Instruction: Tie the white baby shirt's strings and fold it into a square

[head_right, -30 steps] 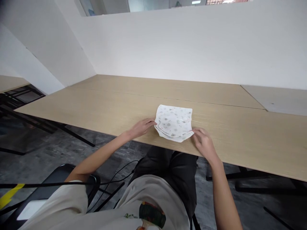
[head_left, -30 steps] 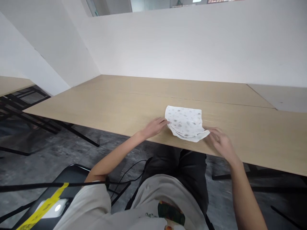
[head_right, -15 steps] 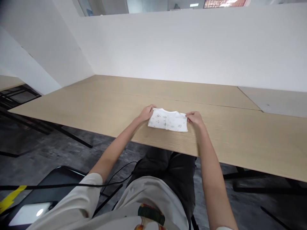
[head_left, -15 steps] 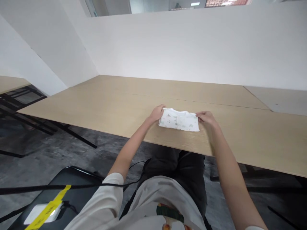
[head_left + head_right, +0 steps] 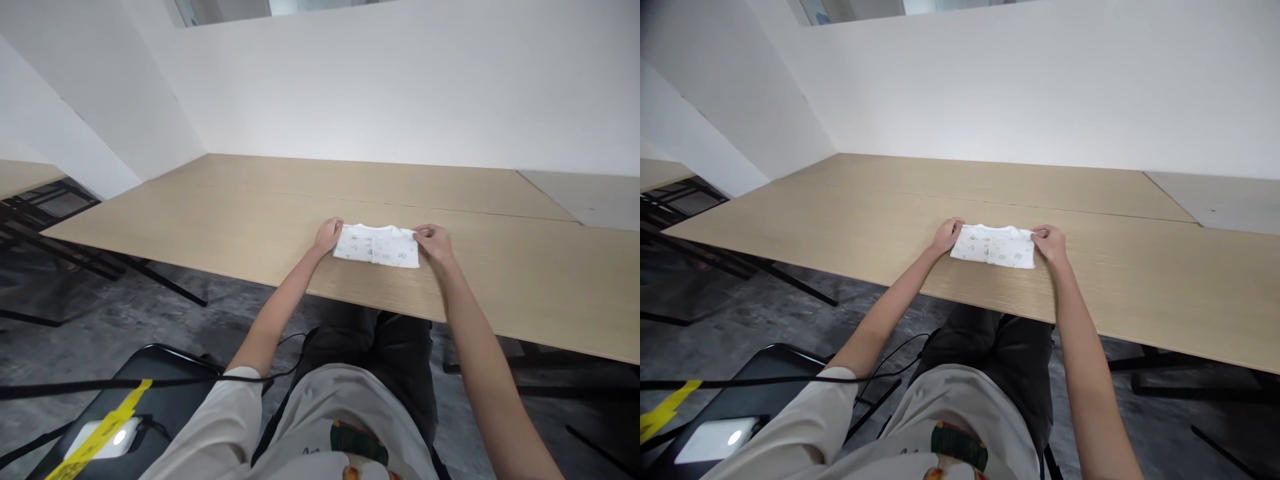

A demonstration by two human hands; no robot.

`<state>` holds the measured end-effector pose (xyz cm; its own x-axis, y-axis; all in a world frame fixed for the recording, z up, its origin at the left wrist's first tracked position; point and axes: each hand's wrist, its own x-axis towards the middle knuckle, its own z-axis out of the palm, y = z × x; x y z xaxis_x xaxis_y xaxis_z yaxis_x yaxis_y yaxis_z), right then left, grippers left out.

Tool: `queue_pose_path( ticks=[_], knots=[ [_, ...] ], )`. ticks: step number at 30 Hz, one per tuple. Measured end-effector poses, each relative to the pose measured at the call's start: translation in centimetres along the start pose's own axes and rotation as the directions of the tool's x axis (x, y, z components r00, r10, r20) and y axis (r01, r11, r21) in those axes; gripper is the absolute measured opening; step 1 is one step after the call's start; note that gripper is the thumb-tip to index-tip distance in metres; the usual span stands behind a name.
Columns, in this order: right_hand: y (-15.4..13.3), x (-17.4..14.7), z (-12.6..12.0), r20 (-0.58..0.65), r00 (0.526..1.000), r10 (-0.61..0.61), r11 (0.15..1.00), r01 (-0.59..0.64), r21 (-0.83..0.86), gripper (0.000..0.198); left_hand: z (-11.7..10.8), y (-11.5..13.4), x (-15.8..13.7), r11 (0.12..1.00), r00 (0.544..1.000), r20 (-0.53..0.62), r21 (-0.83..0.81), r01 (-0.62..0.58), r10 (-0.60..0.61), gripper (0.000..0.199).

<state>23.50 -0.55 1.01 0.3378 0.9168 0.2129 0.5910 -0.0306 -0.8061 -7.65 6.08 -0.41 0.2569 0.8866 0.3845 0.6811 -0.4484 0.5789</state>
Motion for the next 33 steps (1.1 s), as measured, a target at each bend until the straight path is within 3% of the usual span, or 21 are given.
queue_pose_path(
  ticks=[4, 10, 13, 17, 33],
  knots=[
    [0.6, -0.1, 0.2, -0.022, 0.998, -0.064, 0.983, 0.060, -0.175, 0.025, -0.1, 0.0, 0.0, 0.993, 0.996, -0.036, 0.074, 0.090, -0.087, 0.026],
    [1.3, 0.4, 0.4, -0.186, 0.970, -0.157, 0.972, 0.119, -0.202, 0.037, -0.3, -0.1, 0.0, 0.989, 0.988, -0.045, -0.013, 0.144, -0.145, 0.030],
    [1.6, 0.4, 0.8, -0.067, 0.973, -0.219, 0.959, 0.201, -0.201, 0.041, -0.3, -0.1, -0.1, 0.996, 0.997, 0.024, -0.057, 0.073, -0.072, 0.031],
    [1.5, 0.2, 1.4, 0.116, 0.960, -0.254, 0.902, 0.279, -0.331, 0.033, -0.2, -0.3, -0.1, 0.998, 0.997, 0.073, -0.047, 0.041, -0.037, 0.028],
    [1.8, 0.4, 1.4, 0.125, 0.959, -0.253, 0.884, 0.282, -0.373, 0.032, -0.3, -0.1, -0.2, 0.997, 0.995, 0.080, -0.043, 0.064, -0.060, 0.031]
  ],
)
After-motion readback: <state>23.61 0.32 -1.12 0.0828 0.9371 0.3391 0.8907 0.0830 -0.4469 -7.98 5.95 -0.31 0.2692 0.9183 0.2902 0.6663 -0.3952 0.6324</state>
